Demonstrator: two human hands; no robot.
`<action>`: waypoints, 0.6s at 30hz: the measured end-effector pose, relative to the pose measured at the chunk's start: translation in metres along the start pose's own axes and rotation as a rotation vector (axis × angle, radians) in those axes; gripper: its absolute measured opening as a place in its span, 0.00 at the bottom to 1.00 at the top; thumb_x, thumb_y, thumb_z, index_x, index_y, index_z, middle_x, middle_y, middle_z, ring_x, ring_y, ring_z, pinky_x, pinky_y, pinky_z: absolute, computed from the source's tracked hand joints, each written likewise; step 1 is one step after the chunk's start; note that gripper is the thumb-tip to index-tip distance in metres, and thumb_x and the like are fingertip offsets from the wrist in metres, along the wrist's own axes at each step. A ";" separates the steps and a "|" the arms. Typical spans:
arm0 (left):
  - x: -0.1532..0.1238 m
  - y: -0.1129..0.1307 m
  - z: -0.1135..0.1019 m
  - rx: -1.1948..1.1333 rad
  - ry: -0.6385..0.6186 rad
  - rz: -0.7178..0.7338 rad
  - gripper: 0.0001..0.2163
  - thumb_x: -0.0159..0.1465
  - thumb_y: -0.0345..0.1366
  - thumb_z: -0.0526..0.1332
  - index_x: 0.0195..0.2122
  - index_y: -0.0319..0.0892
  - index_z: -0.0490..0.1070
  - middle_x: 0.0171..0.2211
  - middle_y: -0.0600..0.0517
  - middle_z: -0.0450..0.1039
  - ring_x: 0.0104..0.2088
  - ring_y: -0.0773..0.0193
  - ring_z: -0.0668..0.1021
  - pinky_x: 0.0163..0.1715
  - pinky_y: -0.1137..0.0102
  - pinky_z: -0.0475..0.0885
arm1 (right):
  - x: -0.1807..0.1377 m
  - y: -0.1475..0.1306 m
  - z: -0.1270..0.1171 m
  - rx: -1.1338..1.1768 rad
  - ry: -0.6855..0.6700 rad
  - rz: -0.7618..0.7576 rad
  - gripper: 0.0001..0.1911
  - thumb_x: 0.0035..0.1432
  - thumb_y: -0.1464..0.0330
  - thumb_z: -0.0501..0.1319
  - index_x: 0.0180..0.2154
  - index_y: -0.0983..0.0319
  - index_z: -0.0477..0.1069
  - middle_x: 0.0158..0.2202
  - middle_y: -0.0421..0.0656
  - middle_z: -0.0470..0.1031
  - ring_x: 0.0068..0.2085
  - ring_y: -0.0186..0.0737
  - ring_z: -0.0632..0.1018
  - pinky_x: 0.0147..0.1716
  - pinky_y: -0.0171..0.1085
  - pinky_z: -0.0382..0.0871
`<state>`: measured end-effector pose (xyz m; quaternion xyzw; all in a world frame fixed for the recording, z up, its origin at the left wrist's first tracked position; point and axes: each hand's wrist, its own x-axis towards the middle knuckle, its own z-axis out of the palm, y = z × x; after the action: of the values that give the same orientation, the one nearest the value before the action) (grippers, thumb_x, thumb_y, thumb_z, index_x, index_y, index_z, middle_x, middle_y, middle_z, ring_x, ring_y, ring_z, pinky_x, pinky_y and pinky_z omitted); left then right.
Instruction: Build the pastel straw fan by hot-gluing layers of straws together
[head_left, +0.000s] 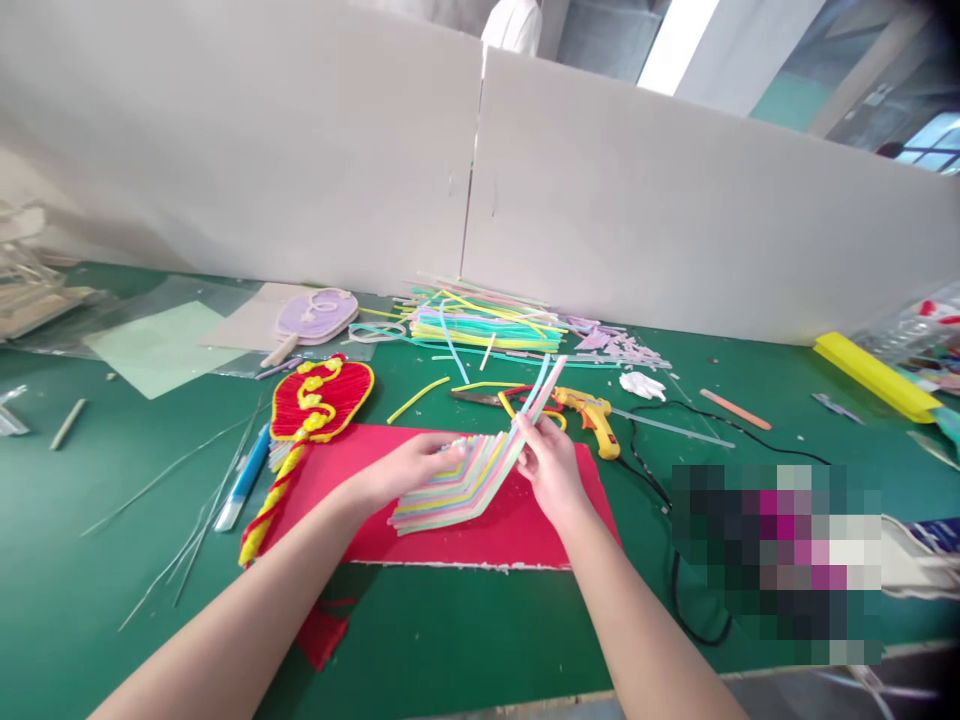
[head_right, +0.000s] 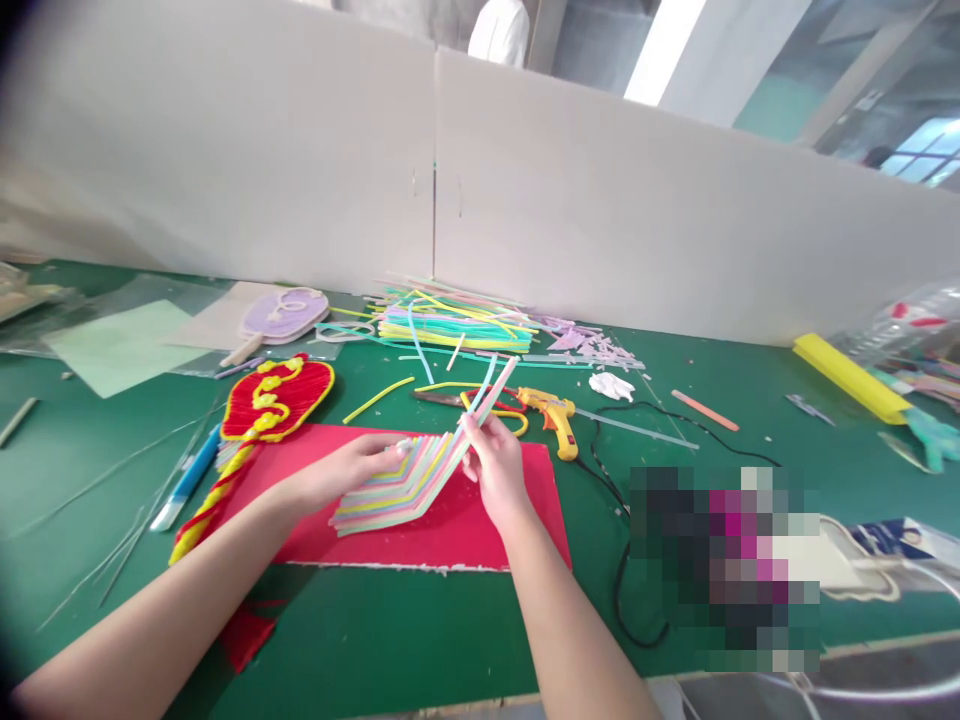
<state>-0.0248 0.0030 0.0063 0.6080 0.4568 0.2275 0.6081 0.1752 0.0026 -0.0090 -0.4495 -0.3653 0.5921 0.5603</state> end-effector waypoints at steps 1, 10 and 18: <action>0.001 -0.001 -0.001 0.067 -0.001 0.028 0.24 0.56 0.58 0.59 0.38 0.39 0.73 0.28 0.54 0.71 0.30 0.62 0.71 0.30 0.71 0.64 | 0.000 0.001 0.001 -0.009 -0.008 -0.010 0.18 0.45 0.55 0.69 0.28 0.60 0.66 0.19 0.31 0.60 0.17 0.24 0.61 0.12 0.27 0.50; 0.001 0.002 -0.001 0.255 -0.024 0.122 0.21 0.59 0.55 0.57 0.30 0.39 0.66 0.24 0.58 0.52 0.25 0.69 0.57 0.24 0.73 0.53 | -0.006 0.006 0.007 -0.126 -0.128 -0.021 0.16 0.47 0.57 0.69 0.28 0.62 0.69 0.18 0.33 0.65 0.17 0.26 0.63 0.14 0.29 0.56; -0.001 0.000 -0.003 0.205 -0.066 0.110 0.22 0.58 0.58 0.57 0.27 0.41 0.64 0.24 0.58 0.51 0.24 0.70 0.55 0.22 0.73 0.52 | -0.010 -0.003 0.002 -0.329 -0.234 0.042 0.17 0.46 0.56 0.69 0.30 0.63 0.72 0.22 0.36 0.68 0.21 0.28 0.66 0.20 0.31 0.60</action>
<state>-0.0279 0.0039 0.0068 0.6983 0.4234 0.1925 0.5441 0.1742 -0.0064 -0.0047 -0.4707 -0.5103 0.5840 0.4207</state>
